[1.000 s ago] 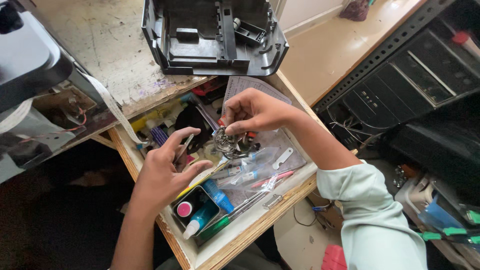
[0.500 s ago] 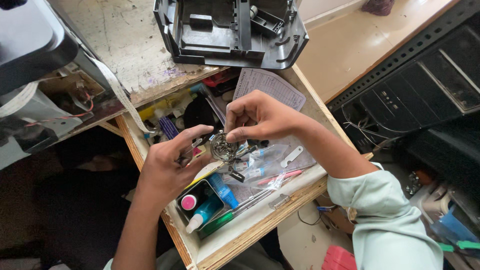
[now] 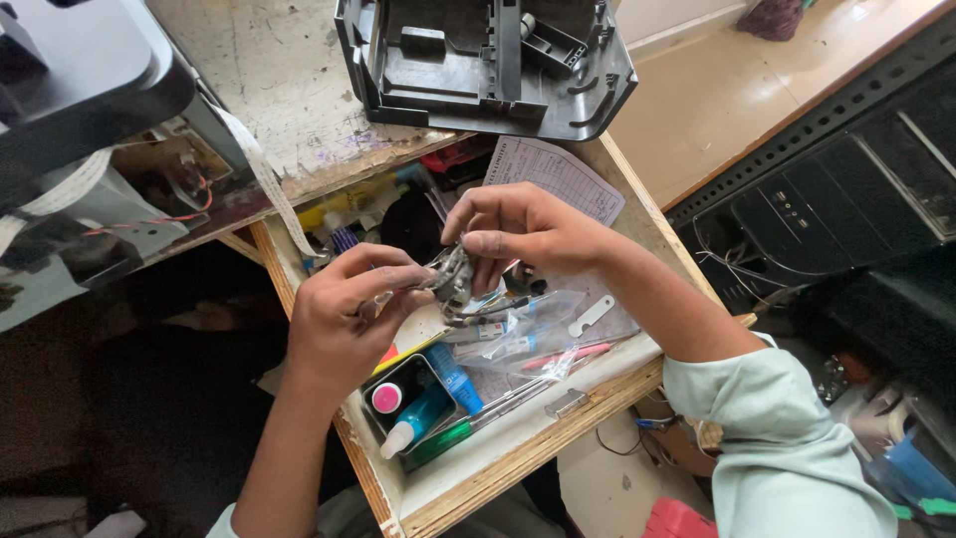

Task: The person uses a screwdriver to remove screws from the side of a disassembled printer. They open a drawer to retrieve additional screws and continue working on the device.

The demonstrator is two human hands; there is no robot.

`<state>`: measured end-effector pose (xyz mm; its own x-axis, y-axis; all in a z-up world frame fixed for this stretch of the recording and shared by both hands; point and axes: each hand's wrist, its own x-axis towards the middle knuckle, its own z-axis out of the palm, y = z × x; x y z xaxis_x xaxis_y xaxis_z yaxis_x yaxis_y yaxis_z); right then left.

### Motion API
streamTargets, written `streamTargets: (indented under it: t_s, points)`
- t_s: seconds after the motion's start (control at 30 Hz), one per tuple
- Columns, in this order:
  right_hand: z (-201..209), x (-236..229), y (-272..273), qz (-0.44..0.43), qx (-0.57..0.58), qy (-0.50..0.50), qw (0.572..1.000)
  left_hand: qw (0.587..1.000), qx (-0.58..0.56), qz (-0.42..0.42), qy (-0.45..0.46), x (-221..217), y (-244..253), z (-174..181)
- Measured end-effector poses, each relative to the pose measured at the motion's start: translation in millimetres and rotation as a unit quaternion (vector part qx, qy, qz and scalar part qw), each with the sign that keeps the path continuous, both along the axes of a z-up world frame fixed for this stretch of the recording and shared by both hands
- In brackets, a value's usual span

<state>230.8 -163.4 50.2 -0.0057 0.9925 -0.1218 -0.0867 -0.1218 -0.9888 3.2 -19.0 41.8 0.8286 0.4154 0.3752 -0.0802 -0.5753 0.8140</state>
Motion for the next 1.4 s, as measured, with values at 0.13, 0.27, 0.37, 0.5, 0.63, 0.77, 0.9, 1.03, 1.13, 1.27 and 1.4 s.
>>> streamTargets:
  t_s: [0.13,0.27,0.37,0.5,0.63,0.77,0.9,1.03,1.13,1.27,1.4]
  points:
    - [3.6,-3.0,-0.1,0.021,0.025,0.007,0.999,1.0,-0.006,-0.007,-0.027,1.1,5.0,-7.1]
    - [3.9,-4.4,-1.1,0.034,0.057,-0.015,0.998,0.999,-0.033,0.005,0.013,1.6,8.4,-14.4]
    - [4.0,-4.8,-1.9,0.041,0.066,-0.018,0.997,0.998,-0.05,0.006,0.036,3.2,8.8,-16.1]
    - [3.5,-5.1,-2.5,0.047,0.057,-0.024,0.997,0.997,-0.066,-0.014,0.029,3.4,8.7,-14.0]
    - [3.9,-5.1,-5.2,0.05,0.074,-0.051,0.995,0.995,-0.083,-0.002,0.057,3.3,7.1,-9.8]
    - [5.9,-6.2,-4.7,0.052,0.079,-0.053,0.994,0.989,-0.108,0.012,0.105,3.5,6.7,-7.1]
    - [9.9,-6.9,-4.0,0.048,0.119,-0.133,0.983,0.986,-0.123,0.014,0.112,3.3,7.4,-10.0]
    - [10.9,-15.6,-1.1,-0.033,0.139,-0.261,0.955,0.988,-0.138,-0.001,0.075,2.5,10.1,-17.1]
    - [12.0,-20.0,1.5,-0.097,0.207,-0.352,0.908,0.982,-0.167,0.012,0.088,3.0,14.4,-23.2]
    - [15.9,-21.4,1.9,-0.123,0.284,-0.409,0.859,0.981,-0.189,-0.012,0.046,3.0,17.7,-29.8]
    - [19.6,-22.6,5.0,-0.114,0.281,-0.433,0.849,0.983,-0.175,-0.003,0.055,1.5,16.8,-29.3]
